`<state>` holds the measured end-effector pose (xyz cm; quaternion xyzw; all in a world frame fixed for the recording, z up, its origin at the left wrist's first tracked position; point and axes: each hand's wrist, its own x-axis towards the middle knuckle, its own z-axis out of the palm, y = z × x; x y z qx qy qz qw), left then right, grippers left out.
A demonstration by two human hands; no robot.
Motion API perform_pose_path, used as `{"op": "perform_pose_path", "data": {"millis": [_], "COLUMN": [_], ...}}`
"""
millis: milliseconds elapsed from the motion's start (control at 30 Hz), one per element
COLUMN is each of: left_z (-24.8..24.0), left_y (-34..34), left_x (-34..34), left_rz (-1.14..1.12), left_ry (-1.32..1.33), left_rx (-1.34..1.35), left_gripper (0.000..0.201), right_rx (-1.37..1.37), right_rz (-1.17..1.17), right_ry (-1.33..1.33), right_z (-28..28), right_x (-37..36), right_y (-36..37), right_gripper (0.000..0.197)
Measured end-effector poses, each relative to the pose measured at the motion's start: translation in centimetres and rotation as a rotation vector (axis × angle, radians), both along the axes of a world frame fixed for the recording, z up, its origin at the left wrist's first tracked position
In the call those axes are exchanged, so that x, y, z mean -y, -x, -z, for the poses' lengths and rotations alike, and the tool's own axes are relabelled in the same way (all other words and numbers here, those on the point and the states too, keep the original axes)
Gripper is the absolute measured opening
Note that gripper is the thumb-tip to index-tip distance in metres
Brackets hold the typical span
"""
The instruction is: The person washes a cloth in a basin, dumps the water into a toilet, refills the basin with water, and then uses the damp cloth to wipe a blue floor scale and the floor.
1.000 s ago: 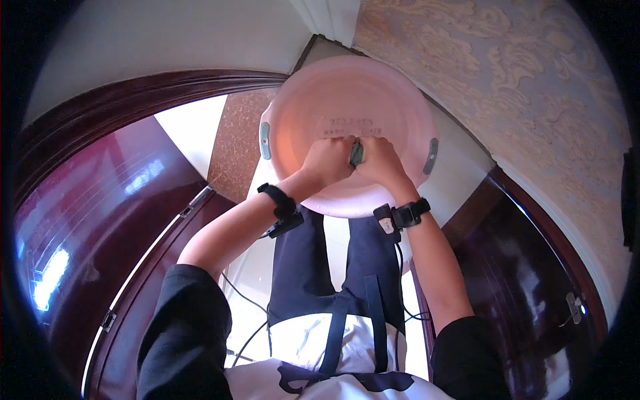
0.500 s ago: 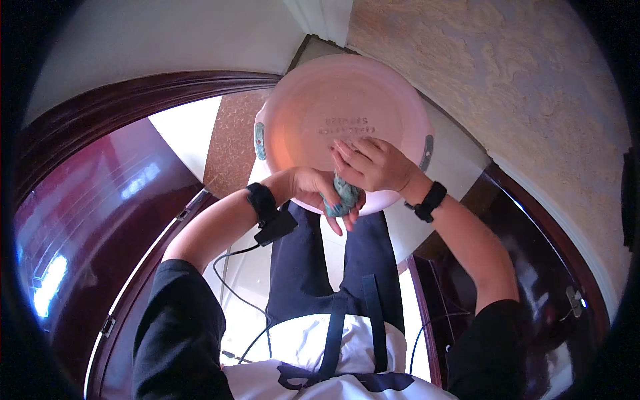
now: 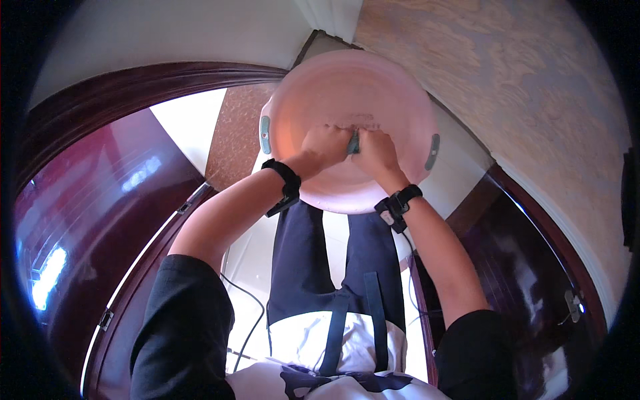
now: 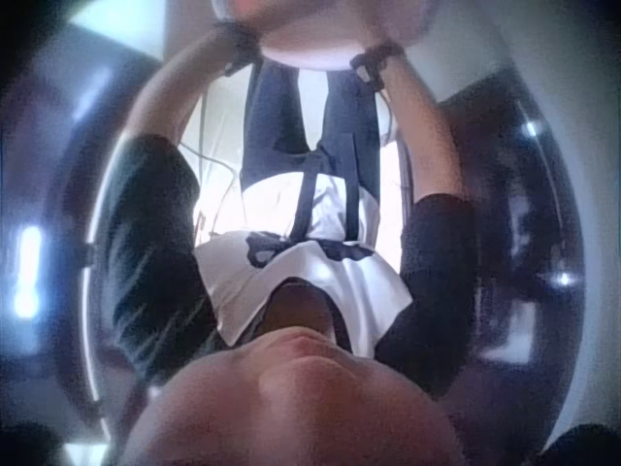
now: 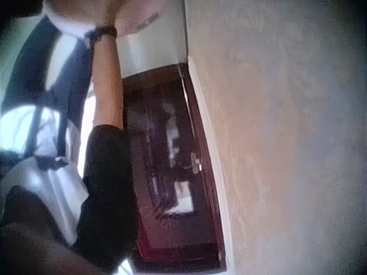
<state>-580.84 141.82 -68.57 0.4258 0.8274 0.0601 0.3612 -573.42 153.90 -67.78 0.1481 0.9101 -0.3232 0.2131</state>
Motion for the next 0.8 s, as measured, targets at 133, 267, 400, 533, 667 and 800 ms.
{"op": "perform_pose_path", "data": {"millis": [133,267,400,533,667,800], "left_z": [-1.0,-1.0,-1.3,-3.1,-4.6,-4.9], "left_y": [0.8,0.8,-1.3,-0.2,1.0,1.0], "left_x": [0.8,0.9,1.1,0.4,-0.8,-1.1], "left_rz": [0.093,0.135,-0.104,-0.406,-0.267,-0.258], "left_ry": [-0.069,-0.213,-0.319,0.306,0.551,0.686], "left_rx": [-0.071,-0.16,-0.062,1.033,1.331,1.336], "left_gripper": [0.028,0.026,0.016,0.014,0.009,0.009], "right_rx": [0.082,0.011,0.045,-0.356,-0.618,-0.347], "right_rz": [0.187,0.29,0.143,-0.146,-0.509,-0.684], "right_ry": [0.088,0.12,0.04,-0.379,-0.353,-0.227], "right_z": [-0.3,-1.8,-3.7,-5.8,-4.0,-2.6], "right_x": [1.3,1.4,0.4,0.2,-0.8,-0.7], "right_y": [0.0,-0.1,-1.6,-2.2,-3.5,-3.3], "right_gripper": [0.022,0.022,0.037,0.04,0.033,0.018]}}
